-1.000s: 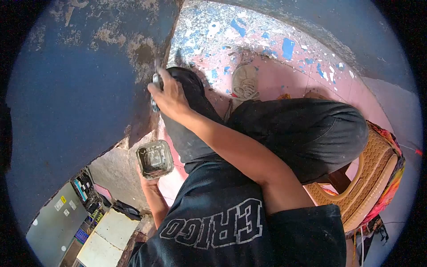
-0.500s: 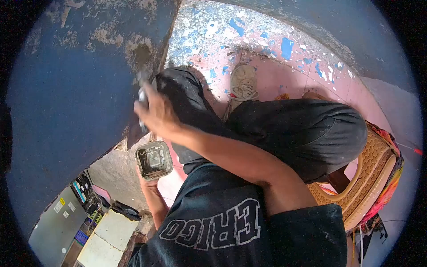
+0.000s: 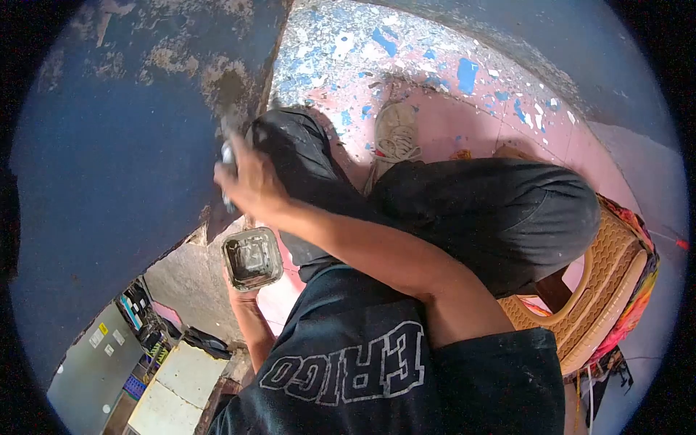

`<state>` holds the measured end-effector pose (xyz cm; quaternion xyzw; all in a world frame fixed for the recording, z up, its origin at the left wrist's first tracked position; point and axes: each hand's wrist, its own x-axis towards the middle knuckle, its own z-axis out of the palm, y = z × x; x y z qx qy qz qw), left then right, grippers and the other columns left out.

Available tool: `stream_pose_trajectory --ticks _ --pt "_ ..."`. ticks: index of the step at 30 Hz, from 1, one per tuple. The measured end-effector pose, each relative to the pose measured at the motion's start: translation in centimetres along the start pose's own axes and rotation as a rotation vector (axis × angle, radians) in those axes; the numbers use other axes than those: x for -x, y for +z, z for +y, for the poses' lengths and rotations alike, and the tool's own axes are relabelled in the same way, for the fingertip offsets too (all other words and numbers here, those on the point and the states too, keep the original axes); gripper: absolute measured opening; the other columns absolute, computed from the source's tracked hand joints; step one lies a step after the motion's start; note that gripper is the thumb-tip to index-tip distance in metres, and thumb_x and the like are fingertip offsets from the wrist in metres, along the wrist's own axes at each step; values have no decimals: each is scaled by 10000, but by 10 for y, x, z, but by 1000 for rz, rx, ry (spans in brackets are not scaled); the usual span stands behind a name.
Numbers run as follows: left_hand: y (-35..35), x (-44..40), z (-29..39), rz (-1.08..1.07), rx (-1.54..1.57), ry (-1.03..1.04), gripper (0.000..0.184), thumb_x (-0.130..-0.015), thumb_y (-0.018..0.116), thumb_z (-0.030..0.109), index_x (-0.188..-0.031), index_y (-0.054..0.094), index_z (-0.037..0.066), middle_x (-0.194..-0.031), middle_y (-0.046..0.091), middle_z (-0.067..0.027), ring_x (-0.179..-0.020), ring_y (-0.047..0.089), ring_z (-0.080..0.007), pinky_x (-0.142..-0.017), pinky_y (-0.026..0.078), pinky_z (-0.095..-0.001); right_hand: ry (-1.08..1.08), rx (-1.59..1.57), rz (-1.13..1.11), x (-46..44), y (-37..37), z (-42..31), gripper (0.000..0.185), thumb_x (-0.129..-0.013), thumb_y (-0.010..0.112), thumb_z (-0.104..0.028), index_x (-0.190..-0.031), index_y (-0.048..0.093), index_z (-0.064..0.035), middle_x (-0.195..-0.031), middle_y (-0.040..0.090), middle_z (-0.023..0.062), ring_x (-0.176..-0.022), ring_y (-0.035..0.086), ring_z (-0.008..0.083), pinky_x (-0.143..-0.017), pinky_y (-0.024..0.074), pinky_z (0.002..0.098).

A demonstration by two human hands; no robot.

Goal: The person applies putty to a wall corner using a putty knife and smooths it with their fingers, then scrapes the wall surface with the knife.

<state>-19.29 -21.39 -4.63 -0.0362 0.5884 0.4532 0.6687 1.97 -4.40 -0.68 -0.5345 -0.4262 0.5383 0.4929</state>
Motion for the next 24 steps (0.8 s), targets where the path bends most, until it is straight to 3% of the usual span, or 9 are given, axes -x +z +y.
stream_pose_trajectory --ticks 2,5,7,11,13,17,20,22,24 --pt "-8 -2 0 21 -9 22 567 -1013 378 496 -1309 563 48 -1250 623 -144 -1102 628 -325 -903 552 -506 174 88 116 -33 0 3 678 -879 624 -253 -1467 384 -15 -1139 652 269 -1031 658 371 -921 496 431" --pt "-10 3 0 51 -75 69 568 -1014 374 498 -1310 564 53 -1249 624 -143 -1097 628 -324 -910 548 -508 158 122 59 -56 4 -2 748 -860 618 -237 -1480 305 41 -1000 674 277 -936 669 417 -860 533 450" --pt "-3 10 -2 62 58 46 446 -970 480 318 -1268 590 4 -1171 667 -148 -995 680 -303 -830 598 -475 104 153 0 -49 10 -11 736 -852 615 -211 -1468 315 57 -880 668 274 -837 675 419 -771 536 463" --pt "-1 0 -5 51 25 13 425 -970 479 281 -1267 592 -1 -1154 673 -143 -974 686 -298 -819 604 -457 62 86 -126 -10 -14 -12 725 -844 618 -190 -1462 332 60 -924 664 289 -853 676 416 -779 542 436" --pt "-7 -7 -2 3 -106 29 570 -1012 380 504 -1315 561 57 -1246 625 -142 -1089 631 -322 -908 550 -504 30 7 -72 -7 -20 0 705 -849 616 -198 -1461 355 35 -1017 667 292 -907 675 412 -829 544 418" --pt "-1 1 2 122 -127 83 586 -1008 379 520 -1329 555 62 -1263 621 -138 -1106 626 -329 -918 546 -511 186 59 10 -57 -15 0 634 -853 614 -245 -1405 439 13 -1037 668 284 -974 660 428 -874 514 470" --pt "-3 4 2 77 -121 97 600 -1003 383 534 -1338 550 65 -1281 614 -135 -1121 621 -336 -925 543 -516 38 149 -6 -44 4 1 610 -856 615 -260 -1375 463 24 -968 663 290 -930 671 420 -832 515 475" --pt "11 12 1 61 27 43 418 -968 493 290 -1247 604 -1 -1146 677 -131 -982 684 -280 -824 598 -449 39 49 -82 -14 -5 -4 663 -853 618 -257 -1438 423 -14 -946 659 302 -875 684 415 -811 522 451" --pt "5 7 -1 21 35 16 424 -967 496 308 -1245 606 7 -1157 674 -132 -995 679 -283 -838 591 -465 152 52 -175 -4 -21 -8 693 -852 617 -251 -1458 394 -3 -1024 665 300 -936 682 408 -840 530 429"
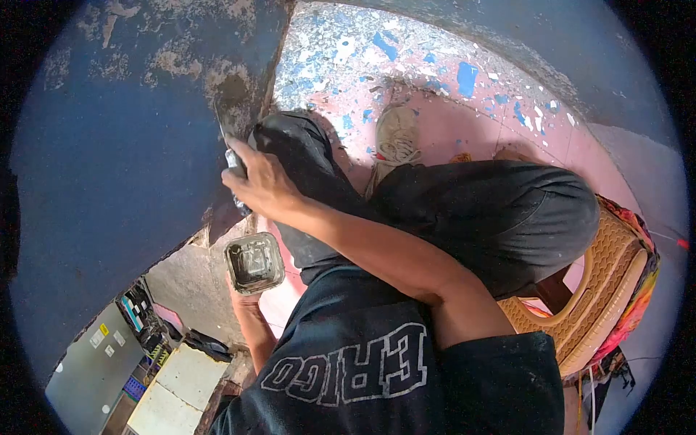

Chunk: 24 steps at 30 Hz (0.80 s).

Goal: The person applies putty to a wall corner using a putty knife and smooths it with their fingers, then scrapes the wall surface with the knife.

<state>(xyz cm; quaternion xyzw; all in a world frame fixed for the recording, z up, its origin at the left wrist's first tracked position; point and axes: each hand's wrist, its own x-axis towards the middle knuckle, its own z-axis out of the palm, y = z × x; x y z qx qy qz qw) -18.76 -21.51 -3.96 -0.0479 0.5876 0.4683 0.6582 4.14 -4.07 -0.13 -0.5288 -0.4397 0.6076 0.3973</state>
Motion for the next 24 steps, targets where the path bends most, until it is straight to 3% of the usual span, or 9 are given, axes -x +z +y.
stream_pose_trajectory --ticks 3,6,8,10,12,14,18,22,24 --pt "-9 -4 1 39 -11 59 434 -975 489 335 -1241 605 12 -1172 667 -140 -998 675 -296 -832 591 -476 -28 71 261 -39 -1 16 643 -864 605 -266 -1406 442 38 -1232 611 294 -1145 609 396 -989 477 430" --pt "-15 -4 4 -39 -52 67 579 -993 423 516 -1314 567 56 -1282 617 -135 -1131 617 -328 -938 535 -511 90 -76 160 -77 -4 14 643 -864 605 -294 -1385 457 54 -1270 582 308 -1200 567 427 -1040 443 436" --pt "-14 -1 2 -47 -28 63 569 -995 424 508 -1310 572 58 -1272 623 -135 -1122 621 -331 -937 536 -509 -44 119 203 -62 11 13 680 -862 604 -316 -1391 440 78 -1278 569 325 -1214 557 434 -1061 426 434" --pt "-2 5 0 -18 48 42 425 -959 514 324 -1236 611 16 -1164 668 -154 -999 678 -313 -816 597 -490 -113 53 100 -32 7 11 723 -848 607 -311 -1436 403 57 -1321 542 327 -1242 549 409 -1092 407 406" --pt "-8 -5 -3 9 0 32 433 -957 513 327 -1239 609 13 -1167 667 -159 -992 680 -318 -812 600 -487 57 -34 -107 -8 -20 -9 705 -838 615 -290 -1441 423 19 -1331 544 316 -1238 561 383 -1085 413 382" --pt "-16 -7 -3 39 -42 42 440 -954 512 330 -1241 607 10 -1171 666 -163 -985 682 -323 -808 603 -485 -156 -21 128 -20 -18 16 681 -831 621 -268 -1435 448 -5 -1274 590 301 -1175 608 359 -1023 454 376" --pt "-9 -5 1 32 47 92 462 -960 494 350 -1241 603 0 -1171 666 -168 -987 684 -327 -809 605 -490 173 -134 70 -61 -26 -1 642 -853 606 -267 -1387 465 61 -1291 582 294 -1188 597 378 -1033 456 400" --pt "-4 -3 0 24 48 94 474 -965 489 367 -1253 597 7 -1188 659 -173 -1012 677 -335 -823 601 -500 -168 113 134 -33 10 -5 636 -882 582 -254 -1417 428 54 -1257 588 312 -1187 587 404 -1063 443 399" --pt "-8 -15 -3 -45 46 41 483 -968 490 378 -1261 593 7 -1196 656 -180 -1023 675 -335 -825 601 -499 -26 68 -56 -6 -5 -16 652 -885 626 -282 -1437 438 8 -1154 650 199 -1019 641 300 -939 480 385"
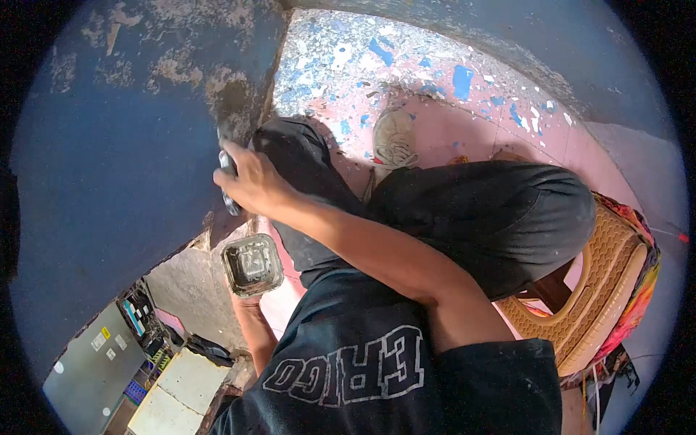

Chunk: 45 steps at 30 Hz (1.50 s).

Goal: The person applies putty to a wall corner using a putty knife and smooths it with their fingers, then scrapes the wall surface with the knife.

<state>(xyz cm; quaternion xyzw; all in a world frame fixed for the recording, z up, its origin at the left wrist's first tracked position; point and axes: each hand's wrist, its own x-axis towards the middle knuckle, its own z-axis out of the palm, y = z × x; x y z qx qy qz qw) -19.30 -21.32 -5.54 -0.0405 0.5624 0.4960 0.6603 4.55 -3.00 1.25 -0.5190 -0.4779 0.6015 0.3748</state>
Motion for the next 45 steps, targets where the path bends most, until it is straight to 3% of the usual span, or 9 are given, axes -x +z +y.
stream_pose_trajectory --ticks 6,8,11,17,27,38,42,43,45 --pt "31 -10 9 -19 76 -49 521 -957 507 417 -1303 575 33 -1241 631 -186 -1088 648 -355 -869 580 -532 -115 -156 -116 45 -80 -29 483 -983 586 -170 -1448 471 -114 -994 614 42 -856 581 90 -724 500 266" --pt "66 -13 14 -242 122 -88 524 -948 529 414 -1316 569 44 -1272 618 -183 -1119 635 -354 -909 558 -550 -60 -90 -132 64 -110 -43 506 -987 572 -188 -1462 437 -77 -970 613 87 -715 599 146 -709 514 317" --pt "123 -32 13 -305 178 -133 533 -946 532 429 -1321 567 52 -1291 613 -165 -1138 628 -344 -940 539 -554 -297 399 -82 92 -148 -50 492 -963 558 -106 -1448 483 -135 -1007 624 169 -894 645 248 -766 516 357" --pt "211 -29 15 -509 138 -228 592 -982 440 505 -1333 546 41 -1276 619 -177 -1113 644 -334 -900 558 -545 -171 853 -140 132 -159 -54 599 -866 599 0 -1405 539 -255 -1102 591 193 -924 610 364 -836 503 456" --pt "226 -36 -3 -669 229 -398 552 -969 483 442 -1331 558 32 -1301 609 -182 -1143 624 -348 -951 519 -549 -237 1039 -54 167 -182 -56 696 -754 632 57 -1371 579 -259 -988 548 136 -877 564 332 -766 502 446" --pt "226 -29 22 -732 381 -375 538 -963 528 411 -1353 547 41 -1337 589 -190 -1180 606 -353 -1010 490 -547 -104 1092 33 188 -211 -60 589 -753 624 75 -1271 655 -204 -973 573 131 -872 575 342 -768 500 426" --pt "223 -43 19 -713 300 -330 511 -964 528 411 -1326 573 54 -1320 605 -172 -1161 615 -341 -991 499 -543 -139 572 170 187 -220 -60 450 -856 560 -41 -1304 590 -68 -908 607 69 -834 608 212 -718 496 339" --pt "229 -42 15 -671 231 -303 510 -963 525 417 -1320 577 56 -1309 612 -168 -1153 619 -336 -982 503 -544 48 286 214 190 -220 -61 390 -924 514 -130 -1295 561 -20 -818 604 56 -681 579 127 -574 451 252" --pt "238 -39 7 -680 221 -336 512 -961 524 420 -1316 580 55 -1302 616 -169 -1150 620 -335 -980 504 -543 144 7 190 186 -216 -59 364 -947 504 -154 -1282 563 -21 -772 595 61 -588 538 113 -505 403 231"
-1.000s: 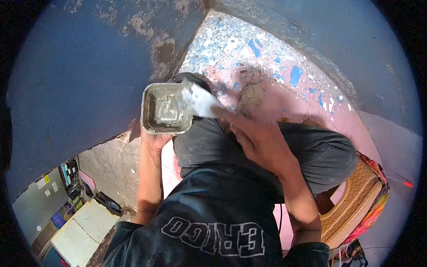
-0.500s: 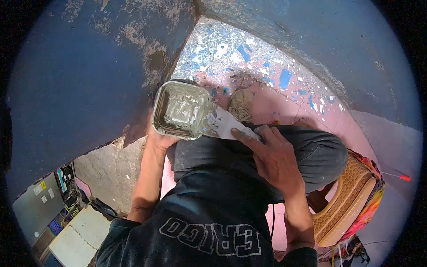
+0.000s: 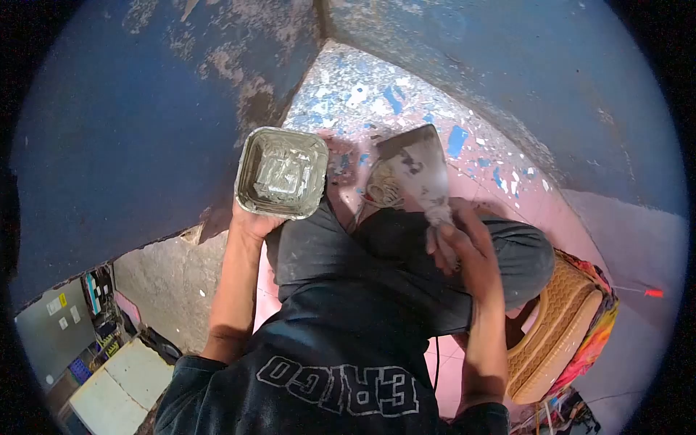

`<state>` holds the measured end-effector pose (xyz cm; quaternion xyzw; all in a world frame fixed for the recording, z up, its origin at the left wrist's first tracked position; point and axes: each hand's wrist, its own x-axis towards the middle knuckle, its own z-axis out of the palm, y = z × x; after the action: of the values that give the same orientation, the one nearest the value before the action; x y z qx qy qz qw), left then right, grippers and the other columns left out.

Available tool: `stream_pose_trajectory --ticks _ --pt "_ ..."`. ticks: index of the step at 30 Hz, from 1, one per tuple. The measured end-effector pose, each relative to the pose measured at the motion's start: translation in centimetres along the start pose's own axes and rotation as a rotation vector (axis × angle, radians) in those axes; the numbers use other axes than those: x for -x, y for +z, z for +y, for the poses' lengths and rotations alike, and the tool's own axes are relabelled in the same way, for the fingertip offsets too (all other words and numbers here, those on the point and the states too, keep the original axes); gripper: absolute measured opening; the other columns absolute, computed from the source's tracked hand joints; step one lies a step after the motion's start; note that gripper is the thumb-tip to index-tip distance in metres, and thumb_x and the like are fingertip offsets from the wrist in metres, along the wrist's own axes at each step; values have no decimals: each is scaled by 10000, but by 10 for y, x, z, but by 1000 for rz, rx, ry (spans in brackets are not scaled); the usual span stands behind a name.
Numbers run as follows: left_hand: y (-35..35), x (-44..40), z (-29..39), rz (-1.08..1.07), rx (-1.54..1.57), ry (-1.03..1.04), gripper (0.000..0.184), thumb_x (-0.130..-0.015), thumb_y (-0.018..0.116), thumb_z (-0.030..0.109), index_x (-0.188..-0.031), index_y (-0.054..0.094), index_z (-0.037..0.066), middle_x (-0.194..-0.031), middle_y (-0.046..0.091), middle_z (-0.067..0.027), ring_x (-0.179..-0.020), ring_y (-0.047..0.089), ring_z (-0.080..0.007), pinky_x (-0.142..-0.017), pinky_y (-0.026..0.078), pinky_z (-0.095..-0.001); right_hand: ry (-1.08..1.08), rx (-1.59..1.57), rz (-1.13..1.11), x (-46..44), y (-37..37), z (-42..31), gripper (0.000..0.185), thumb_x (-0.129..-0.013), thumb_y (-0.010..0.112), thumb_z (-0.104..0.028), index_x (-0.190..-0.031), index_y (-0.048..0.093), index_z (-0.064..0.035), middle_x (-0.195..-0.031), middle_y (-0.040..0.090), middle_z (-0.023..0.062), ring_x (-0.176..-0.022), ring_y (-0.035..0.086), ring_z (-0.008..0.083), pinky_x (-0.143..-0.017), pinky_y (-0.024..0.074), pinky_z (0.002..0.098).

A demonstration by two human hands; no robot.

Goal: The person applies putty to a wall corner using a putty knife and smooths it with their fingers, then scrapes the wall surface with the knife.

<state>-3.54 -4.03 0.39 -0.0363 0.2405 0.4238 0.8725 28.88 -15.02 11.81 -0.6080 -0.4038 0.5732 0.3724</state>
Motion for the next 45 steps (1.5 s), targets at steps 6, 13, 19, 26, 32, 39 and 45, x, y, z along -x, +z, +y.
stream_pose_trajectory --ticks 6,13,19,26,32,39,45 --pt "5 -11 -9 82 -70 -29 622 -957 466 567 -1308 580 66 -1269 632 -156 -1113 644 -313 -916 550 -511 200 -382 -329 -16 22 11 392 -1047 471 -344 -1094 590 27 -636 558 60 -375 401 73 -357 294 205" --pt "-6 -16 -17 -66 25 -75 569 -966 486 499 -1318 573 61 -1259 636 -158 -1105 645 -309 -936 533 -509 277 -228 -447 -23 33 15 408 -1045 474 -392 -1049 600 -5 -616 533 24 -409 434 58 -383 309 204" --pt "-6 -9 -22 21 14 64 429 -974 519 306 -1258 606 -2 -1231 644 -211 -1066 660 -341 -920 552 -507 300 -67 -417 -13 26 18 410 -1046 471 -404 -1015 612 -20 -610 523 7 -426 437 51 -400 300 208" --pt "-9 10 19 -105 134 105 472 -977 505 364 -1285 587 16 -1266 631 -187 -1110 645 -329 -953 541 -513 304 134 -151 1 1 19 389 -1045 478 -381 -960 604 -23 -584 516 16 -414 429 65 -397 306 221" --pt "-5 -2 11 -69 8 178 489 -967 505 392 -1270 601 21 -1238 645 -173 -1096 648 -316 -945 536 -514 172 -123 -239 -10 28 -6 330 -1045 493 -338 -978 586 -28 -621 550 17 -449 478 72 -415 339 216" --pt "2 0 2 44 -154 219 553 -999 447 490 -1295 574 41 -1221 650 -134 -1078 655 -270 -939 544 -459 81 63 -85 -9 37 9 291 -1038 516 -302 -1032 578 -18 -740 594 37 -590 558 93 -521 409 233" --pt "29 -1 2 238 -398 223 575 -1011 435 516 -1310 553 39 -1226 639 -130 -1084 645 -238 -933 535 -417 -382 567 134 -3 33 2 257 -1008 544 -163 -1206 576 -3 -857 614 130 -722 589 258 -672 471 331"
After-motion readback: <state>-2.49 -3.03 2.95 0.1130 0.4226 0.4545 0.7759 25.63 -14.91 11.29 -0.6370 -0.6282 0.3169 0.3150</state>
